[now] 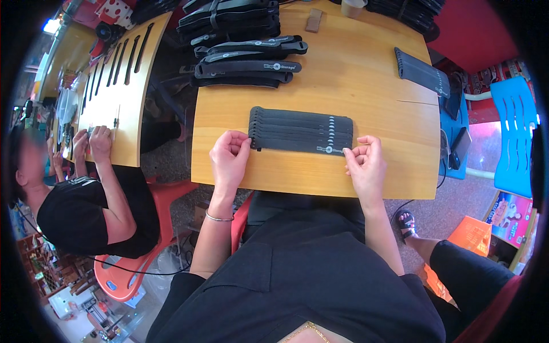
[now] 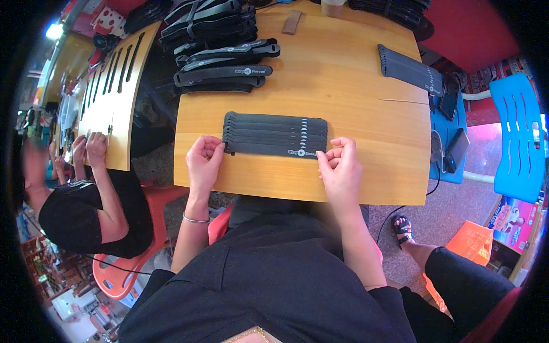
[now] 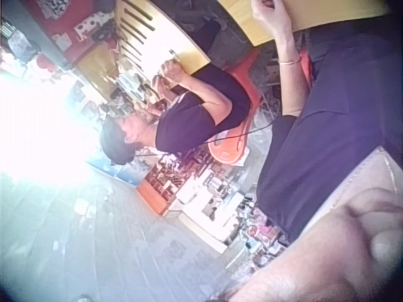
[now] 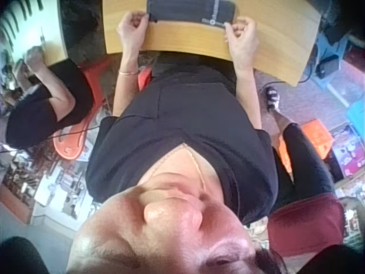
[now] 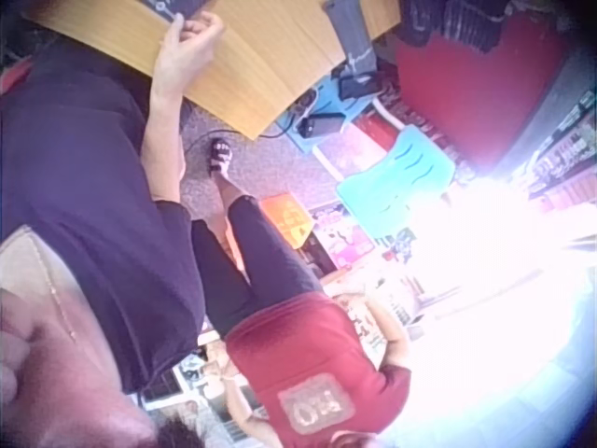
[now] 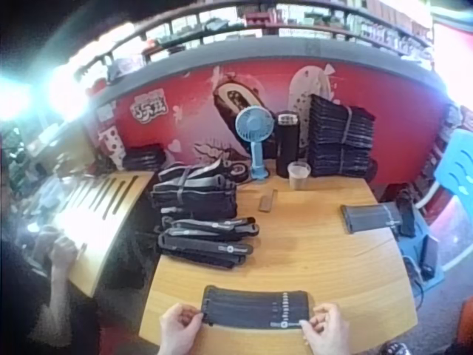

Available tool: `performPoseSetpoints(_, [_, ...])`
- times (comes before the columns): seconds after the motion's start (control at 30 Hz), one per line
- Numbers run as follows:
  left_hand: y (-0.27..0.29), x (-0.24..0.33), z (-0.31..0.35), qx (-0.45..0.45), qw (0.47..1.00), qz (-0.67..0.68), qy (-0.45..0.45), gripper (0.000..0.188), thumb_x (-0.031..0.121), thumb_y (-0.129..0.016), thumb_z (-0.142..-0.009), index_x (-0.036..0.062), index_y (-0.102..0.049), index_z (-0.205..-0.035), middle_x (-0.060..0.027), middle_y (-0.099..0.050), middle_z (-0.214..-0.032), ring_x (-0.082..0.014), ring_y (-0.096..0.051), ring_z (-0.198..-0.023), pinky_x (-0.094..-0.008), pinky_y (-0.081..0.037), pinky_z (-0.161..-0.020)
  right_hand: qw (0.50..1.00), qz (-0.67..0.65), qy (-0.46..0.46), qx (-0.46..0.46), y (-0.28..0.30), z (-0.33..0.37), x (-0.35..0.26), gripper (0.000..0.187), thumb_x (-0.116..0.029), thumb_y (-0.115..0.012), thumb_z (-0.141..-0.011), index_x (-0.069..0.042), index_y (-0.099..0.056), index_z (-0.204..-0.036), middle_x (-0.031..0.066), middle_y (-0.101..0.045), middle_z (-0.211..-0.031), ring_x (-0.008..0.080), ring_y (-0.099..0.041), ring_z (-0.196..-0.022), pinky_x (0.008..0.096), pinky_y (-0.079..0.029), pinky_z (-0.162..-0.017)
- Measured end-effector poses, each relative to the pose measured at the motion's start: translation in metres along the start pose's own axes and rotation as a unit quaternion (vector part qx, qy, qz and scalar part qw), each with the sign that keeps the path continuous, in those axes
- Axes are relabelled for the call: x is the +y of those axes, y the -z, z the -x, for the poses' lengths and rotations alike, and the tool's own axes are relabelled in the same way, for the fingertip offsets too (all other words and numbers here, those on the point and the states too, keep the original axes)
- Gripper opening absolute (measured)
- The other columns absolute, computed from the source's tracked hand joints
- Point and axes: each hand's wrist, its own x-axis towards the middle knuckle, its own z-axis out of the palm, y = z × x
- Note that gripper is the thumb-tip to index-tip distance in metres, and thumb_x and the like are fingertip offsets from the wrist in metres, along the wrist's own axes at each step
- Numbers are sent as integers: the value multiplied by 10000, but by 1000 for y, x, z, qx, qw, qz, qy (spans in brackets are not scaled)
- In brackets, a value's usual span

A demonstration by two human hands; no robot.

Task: The person inserts a strip into a strap by hand, stacks the straps on the table one by one, and picks up the completed stack.

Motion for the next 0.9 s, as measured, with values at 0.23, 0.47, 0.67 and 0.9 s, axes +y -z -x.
performPoseSetpoints(0.23, [-1, -6, 1, 12, 999, -22, -38, 52, -25, -665, -819, -11, -636, -860, -42, -619, -741, -70, -548, -570, -203, -448, -550, 998, 47, 31, 14, 0, 1, -2, 319, -7, -690, -835, -9, -479, -1074, 41, -521, -749, 94, -569, -533, 240, -476, -445])
performPoseSetpoints(0.47, [5, 24, 9, 43, 978, -141, -150, 155, -21, -610, -859, 12, -658, -1003, -132, -618, -1043, -191, -625, -765, -295, -526, -663, 981, 92, 160, 64, 4, 3, 11, 319, 17, -651, -841, -25, -539, -1136, 101, -593, -1000, 173, -635, -818, 305, -536, -664])
performPoseSetpoints(0.67, [-21, 41, -15, -89, 864, -334, -367, 426, 141, -572, -904, 69, -535, -1322, -147, -426, -1449, -345, -371, -1353, -468, -302, -1105, 824, 402, 391, -84, -65, -9, -30, 646, -368, -578, -901, -43, -399, -1429, 135, -381, -1483, 283, -299, -1403, 525, -182, -1144])
performPoseSetpoints(0.9, [-26, 23, -18, -150, 821, -448, -321, 579, 331, -490, -940, 121, -364, -1464, -132, -272, -1549, -337, -215, -1441, -467, -186, -1162, 819, 439, 357, -91, -74, -13, -13, 770, -574, -527, -874, -116, -356, -1468, 120, -314, -1526, 268, -244, -1433, 572, -142, -1143])
